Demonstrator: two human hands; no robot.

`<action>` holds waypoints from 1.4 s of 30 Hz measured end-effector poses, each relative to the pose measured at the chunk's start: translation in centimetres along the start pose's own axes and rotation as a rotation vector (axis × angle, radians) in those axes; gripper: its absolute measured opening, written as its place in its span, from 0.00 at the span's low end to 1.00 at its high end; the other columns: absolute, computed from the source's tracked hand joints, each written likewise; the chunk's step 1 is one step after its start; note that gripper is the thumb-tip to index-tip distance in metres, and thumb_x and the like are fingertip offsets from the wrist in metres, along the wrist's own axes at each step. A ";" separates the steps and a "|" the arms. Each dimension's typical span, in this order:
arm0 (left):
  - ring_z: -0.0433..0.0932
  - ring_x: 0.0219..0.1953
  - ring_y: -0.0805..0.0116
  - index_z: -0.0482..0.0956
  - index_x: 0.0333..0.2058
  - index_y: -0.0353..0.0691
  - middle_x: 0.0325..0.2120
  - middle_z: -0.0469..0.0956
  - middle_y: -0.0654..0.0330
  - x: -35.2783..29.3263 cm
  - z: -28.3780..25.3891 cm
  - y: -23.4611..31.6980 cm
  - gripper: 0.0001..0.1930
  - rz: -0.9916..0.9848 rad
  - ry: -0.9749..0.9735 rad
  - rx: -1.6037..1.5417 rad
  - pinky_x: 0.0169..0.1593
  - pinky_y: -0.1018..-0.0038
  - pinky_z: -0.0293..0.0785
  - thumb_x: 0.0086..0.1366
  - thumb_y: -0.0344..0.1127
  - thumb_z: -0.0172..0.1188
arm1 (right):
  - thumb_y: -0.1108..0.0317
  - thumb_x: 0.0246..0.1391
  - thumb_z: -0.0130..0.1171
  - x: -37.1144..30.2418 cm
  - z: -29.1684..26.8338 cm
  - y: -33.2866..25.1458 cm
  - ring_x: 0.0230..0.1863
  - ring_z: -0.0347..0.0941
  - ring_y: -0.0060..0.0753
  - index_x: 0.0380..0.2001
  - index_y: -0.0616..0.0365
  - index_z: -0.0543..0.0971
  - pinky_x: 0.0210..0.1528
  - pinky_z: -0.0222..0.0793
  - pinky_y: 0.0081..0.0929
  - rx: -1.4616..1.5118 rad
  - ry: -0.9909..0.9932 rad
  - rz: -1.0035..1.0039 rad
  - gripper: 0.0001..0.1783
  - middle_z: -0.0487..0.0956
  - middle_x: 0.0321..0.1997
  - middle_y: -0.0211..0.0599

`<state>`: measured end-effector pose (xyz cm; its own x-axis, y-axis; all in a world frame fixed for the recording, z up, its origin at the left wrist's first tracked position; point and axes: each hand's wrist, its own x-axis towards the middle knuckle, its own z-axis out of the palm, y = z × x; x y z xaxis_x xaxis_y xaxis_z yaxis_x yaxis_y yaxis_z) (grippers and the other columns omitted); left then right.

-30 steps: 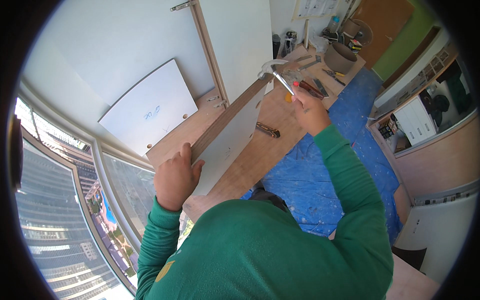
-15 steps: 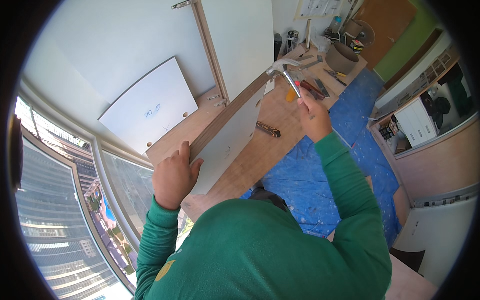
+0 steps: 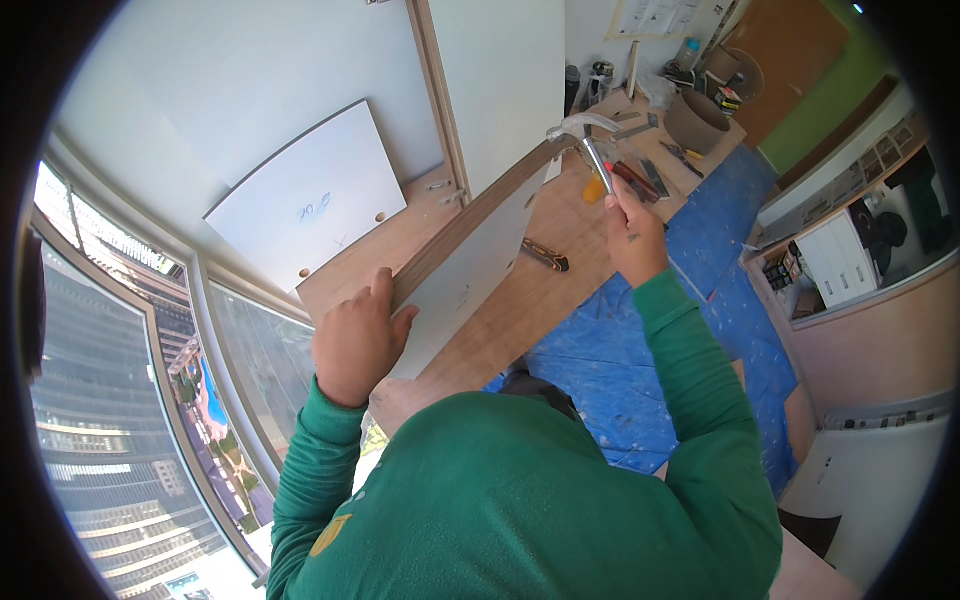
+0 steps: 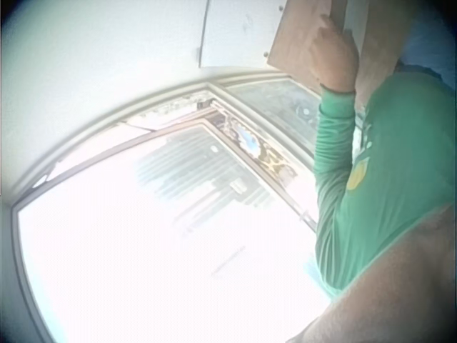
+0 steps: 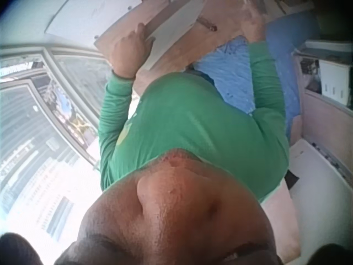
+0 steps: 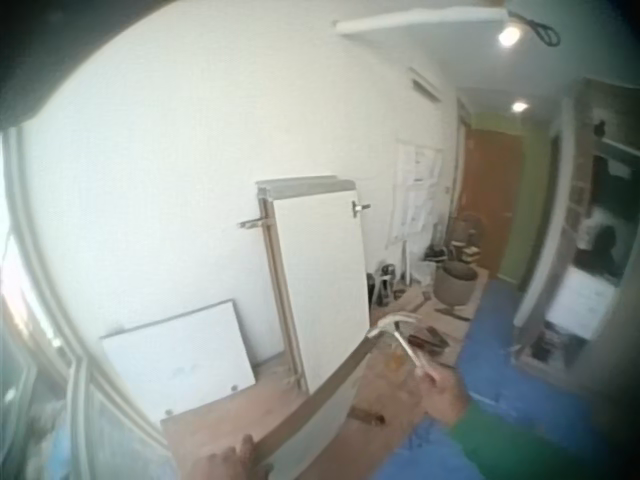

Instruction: The person aligns a thin wooden strip along the edge of a larger board, taps it with a hammer, and uses a utility knife to trim excess material. The person repeats this process on another board, handling the pieces and tools with both hands.

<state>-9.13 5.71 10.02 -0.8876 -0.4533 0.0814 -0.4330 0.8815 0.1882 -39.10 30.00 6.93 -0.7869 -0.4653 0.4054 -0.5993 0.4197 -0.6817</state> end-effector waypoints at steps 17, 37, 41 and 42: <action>0.86 0.28 0.46 0.73 0.53 0.38 0.27 0.84 0.50 -0.2 0.2 0.2 0.25 0.018 0.010 -0.014 0.32 0.54 0.82 0.67 0.48 0.69 | 0.65 0.74 0.56 0.6 -0.4 -0.4 0.54 0.83 0.42 0.67 0.57 0.78 0.59 0.74 0.32 -0.069 -0.020 0.060 0.23 0.85 0.56 0.56; 0.86 0.36 0.44 0.65 0.69 0.33 0.34 0.84 0.44 -3.9 -1.4 -2.6 0.38 0.060 0.021 -0.123 0.41 0.57 0.82 0.63 0.39 0.70 | 0.52 0.77 0.53 3.1 1.7 -3.2 0.16 0.58 0.18 0.33 0.56 0.76 0.19 0.56 0.28 0.346 -0.235 0.440 0.21 0.65 0.20 0.22; 0.87 0.40 0.48 0.66 0.68 0.34 0.37 0.85 0.47 -6.4 -1.7 -4.5 0.39 -0.094 0.057 -0.553 0.46 0.61 0.83 0.59 0.31 0.72 | 0.51 0.76 0.53 4.2 3.8 -1.1 0.15 0.56 0.17 0.34 0.53 0.76 0.17 0.53 0.27 0.302 -0.298 0.455 0.20 0.65 0.20 0.21; 0.87 0.41 0.49 0.65 0.69 0.34 0.37 0.85 0.47 -6.7 -1.0 -5.1 0.41 -0.087 0.121 -0.673 0.48 0.61 0.82 0.58 0.29 0.73 | 0.51 0.76 0.53 4.4 4.1 -0.9 0.15 0.56 0.18 0.34 0.54 0.76 0.17 0.53 0.27 0.279 -0.293 0.458 0.20 0.65 0.20 0.21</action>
<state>-0.84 4.16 9.47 -0.8134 -0.5648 0.1393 -0.2755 0.5849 0.7629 -41.42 24.38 6.78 -0.8584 -0.4976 -0.1242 -0.1173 0.4263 -0.8969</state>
